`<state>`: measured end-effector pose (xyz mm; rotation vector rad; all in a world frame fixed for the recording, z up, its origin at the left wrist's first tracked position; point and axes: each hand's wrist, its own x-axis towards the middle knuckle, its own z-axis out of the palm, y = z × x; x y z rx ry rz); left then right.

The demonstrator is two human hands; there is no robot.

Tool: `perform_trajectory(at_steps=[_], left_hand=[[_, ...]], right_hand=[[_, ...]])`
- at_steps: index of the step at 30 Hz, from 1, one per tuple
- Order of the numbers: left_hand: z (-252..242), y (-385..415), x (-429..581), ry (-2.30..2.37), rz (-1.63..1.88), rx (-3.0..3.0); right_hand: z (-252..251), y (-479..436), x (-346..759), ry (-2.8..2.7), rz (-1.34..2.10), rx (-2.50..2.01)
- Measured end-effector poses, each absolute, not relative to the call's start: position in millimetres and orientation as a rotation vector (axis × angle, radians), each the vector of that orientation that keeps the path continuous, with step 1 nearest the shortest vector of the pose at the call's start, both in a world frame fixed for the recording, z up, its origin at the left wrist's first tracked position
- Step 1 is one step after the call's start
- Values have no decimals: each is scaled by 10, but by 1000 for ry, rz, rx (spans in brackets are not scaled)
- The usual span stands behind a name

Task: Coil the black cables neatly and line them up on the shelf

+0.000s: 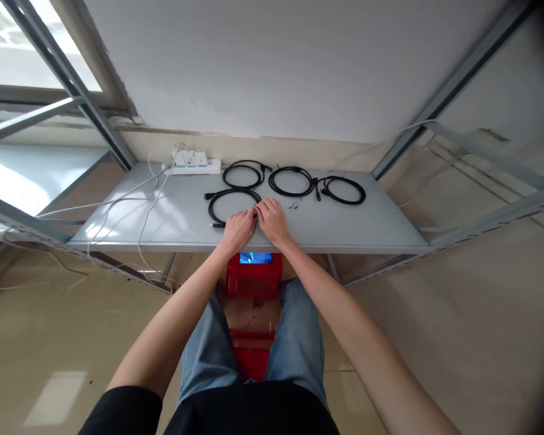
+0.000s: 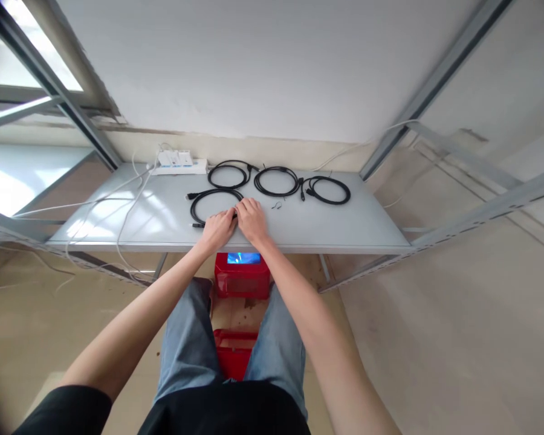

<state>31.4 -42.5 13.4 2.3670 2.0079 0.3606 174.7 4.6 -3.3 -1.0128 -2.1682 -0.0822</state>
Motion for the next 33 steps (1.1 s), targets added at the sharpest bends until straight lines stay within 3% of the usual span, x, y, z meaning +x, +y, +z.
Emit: perform_trajectory(at_steps=[33], left_hand=[[159, -448, 309, 2066, 339, 2294]], right_hand=[[-76, 45, 1734, -2130, 202, -1033]])
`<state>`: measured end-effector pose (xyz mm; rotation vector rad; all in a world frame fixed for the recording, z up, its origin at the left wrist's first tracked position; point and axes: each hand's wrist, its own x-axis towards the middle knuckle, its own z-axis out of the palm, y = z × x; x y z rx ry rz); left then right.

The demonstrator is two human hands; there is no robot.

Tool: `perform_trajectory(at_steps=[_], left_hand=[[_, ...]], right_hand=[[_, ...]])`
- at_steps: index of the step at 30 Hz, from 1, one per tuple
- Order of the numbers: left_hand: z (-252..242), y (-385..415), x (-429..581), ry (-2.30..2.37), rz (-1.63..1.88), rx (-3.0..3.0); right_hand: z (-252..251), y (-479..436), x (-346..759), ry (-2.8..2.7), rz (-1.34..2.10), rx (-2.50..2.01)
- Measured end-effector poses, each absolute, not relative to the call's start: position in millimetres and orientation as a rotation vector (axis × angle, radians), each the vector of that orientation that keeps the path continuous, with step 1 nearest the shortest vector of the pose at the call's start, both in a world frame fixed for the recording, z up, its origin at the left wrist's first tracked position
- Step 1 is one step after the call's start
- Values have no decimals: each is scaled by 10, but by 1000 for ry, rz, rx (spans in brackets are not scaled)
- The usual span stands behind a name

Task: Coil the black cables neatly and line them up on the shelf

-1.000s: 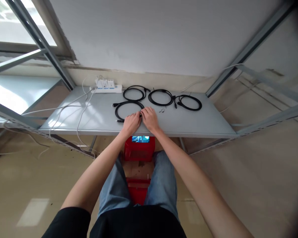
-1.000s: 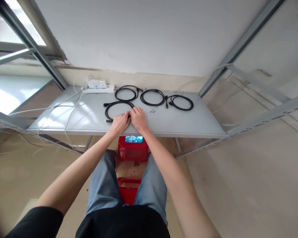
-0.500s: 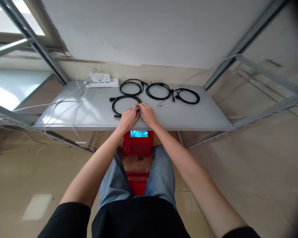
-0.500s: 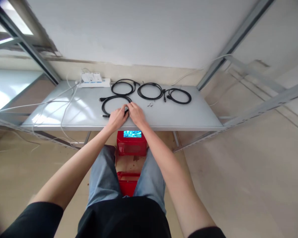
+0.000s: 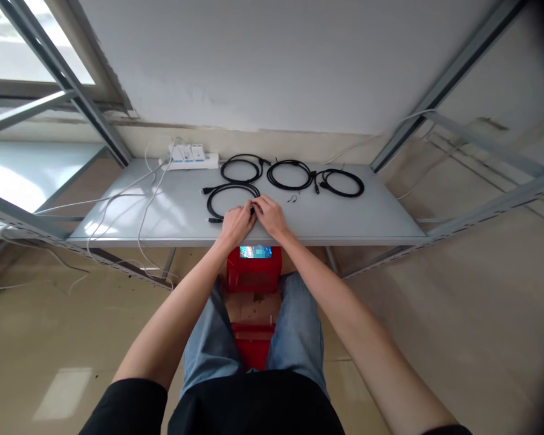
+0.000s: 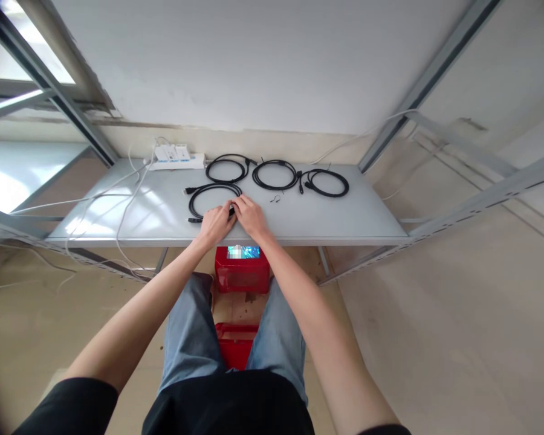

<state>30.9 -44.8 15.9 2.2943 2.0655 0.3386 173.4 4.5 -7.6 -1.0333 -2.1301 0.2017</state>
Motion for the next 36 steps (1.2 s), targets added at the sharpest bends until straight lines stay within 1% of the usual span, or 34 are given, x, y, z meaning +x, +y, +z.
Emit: perform_trajectory(at_steps=[16, 25, 36], left_hand=[[202, -485, 343, 2115, 361, 2254], [166, -465, 305, 2067, 393, 2268], [219, -486, 320, 2105, 326, 2265]], right_hand=[[-55, 20, 1735, -2160, 160, -1096], [-31, 14, 1767, -2215, 174, -1134], [-96, 53, 1748, -2158, 161, -1090]])
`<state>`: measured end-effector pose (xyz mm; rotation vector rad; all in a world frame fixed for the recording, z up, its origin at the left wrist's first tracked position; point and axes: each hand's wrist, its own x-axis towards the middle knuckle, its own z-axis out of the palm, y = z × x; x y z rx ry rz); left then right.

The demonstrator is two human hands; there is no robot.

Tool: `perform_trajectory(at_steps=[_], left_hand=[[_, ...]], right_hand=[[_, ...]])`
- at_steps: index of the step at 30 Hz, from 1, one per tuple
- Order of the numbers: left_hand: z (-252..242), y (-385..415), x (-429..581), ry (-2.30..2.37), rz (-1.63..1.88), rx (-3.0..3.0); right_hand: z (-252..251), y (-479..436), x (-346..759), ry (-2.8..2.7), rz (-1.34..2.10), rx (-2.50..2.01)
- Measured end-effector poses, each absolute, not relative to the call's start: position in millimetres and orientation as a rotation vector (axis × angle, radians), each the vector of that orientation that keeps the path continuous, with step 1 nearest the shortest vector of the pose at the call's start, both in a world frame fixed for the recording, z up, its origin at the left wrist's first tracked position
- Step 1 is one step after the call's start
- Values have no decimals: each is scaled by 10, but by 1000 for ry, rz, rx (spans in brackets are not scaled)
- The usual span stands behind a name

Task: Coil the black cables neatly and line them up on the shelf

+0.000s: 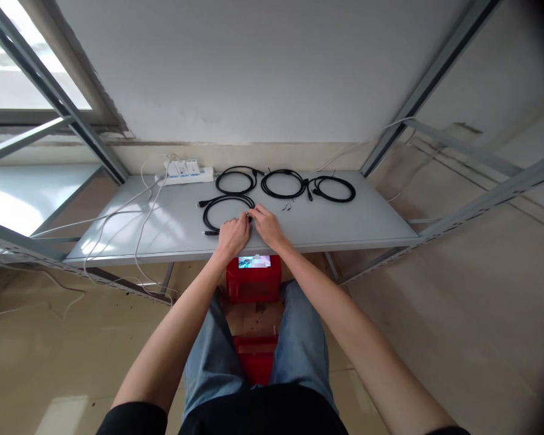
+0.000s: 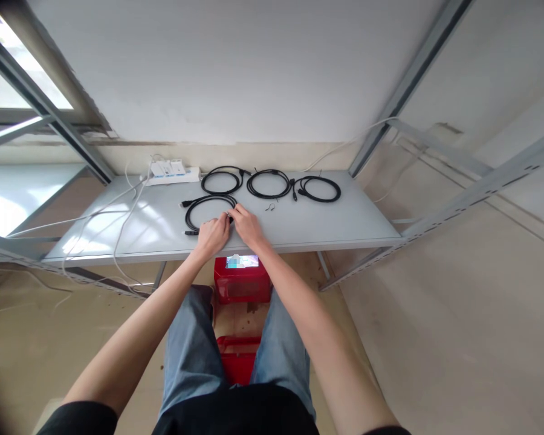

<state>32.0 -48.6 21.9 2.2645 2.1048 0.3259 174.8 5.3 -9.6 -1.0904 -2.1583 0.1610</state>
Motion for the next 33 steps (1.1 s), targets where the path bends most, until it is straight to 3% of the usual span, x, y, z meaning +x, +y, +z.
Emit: perform_trajectory(at_steps=[22, 33], left_hand=[[149, -399, 235, 2136, 596, 2070], [191, -447, 227, 2108, 560, 2125]], right_hand=[[-71, -7, 1751, -2243, 98, -1042], [-14, -35, 1751, -2263, 131, -1050]])
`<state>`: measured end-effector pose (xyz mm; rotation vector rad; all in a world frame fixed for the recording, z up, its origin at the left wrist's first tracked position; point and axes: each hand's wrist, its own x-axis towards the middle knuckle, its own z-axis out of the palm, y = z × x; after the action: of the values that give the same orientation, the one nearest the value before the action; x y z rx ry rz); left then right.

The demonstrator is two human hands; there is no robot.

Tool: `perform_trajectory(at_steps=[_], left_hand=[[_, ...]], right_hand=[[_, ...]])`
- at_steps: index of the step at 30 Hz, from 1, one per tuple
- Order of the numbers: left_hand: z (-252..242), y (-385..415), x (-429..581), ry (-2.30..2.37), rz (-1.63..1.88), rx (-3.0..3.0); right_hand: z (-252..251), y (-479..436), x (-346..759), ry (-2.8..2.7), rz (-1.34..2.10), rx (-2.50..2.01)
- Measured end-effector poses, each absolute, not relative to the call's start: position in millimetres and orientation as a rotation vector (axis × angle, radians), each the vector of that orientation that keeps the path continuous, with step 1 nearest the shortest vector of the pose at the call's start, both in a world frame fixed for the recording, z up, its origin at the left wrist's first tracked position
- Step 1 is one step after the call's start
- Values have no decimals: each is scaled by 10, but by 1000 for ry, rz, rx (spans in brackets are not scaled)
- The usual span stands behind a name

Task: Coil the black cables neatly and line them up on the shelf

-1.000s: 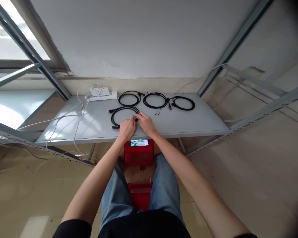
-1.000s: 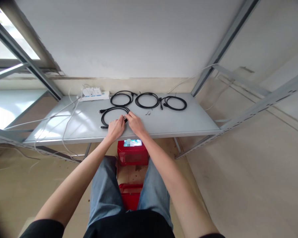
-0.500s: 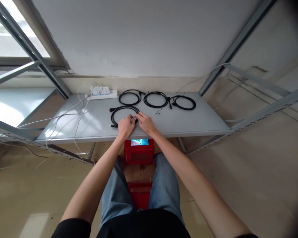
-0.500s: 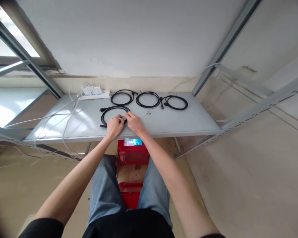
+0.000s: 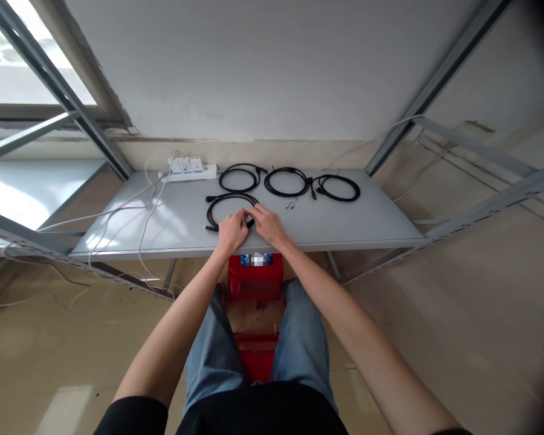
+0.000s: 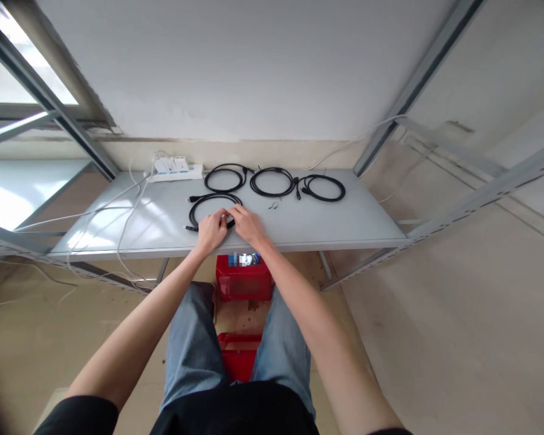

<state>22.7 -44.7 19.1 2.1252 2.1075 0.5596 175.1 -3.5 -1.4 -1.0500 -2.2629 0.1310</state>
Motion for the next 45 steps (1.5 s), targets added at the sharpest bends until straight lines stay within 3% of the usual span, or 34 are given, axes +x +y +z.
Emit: perform_trajectory(at_steps=[8, 20, 31, 45], left_hand=[[93, -366, 136, 2078, 832, 1908], [111, -401, 187, 2053, 776, 2095], [89, -454, 219, 1646, 953, 2289], [91, -506, 285, 1714, 582, 2537]], right_hand=[[-36, -16, 1749, -2303, 139, -991], [-42, -8, 1756, -2241, 138, -967], [-64, 1, 1760, -2125, 151, -982], [-54, 54, 1746, -2107, 213, -1212]])
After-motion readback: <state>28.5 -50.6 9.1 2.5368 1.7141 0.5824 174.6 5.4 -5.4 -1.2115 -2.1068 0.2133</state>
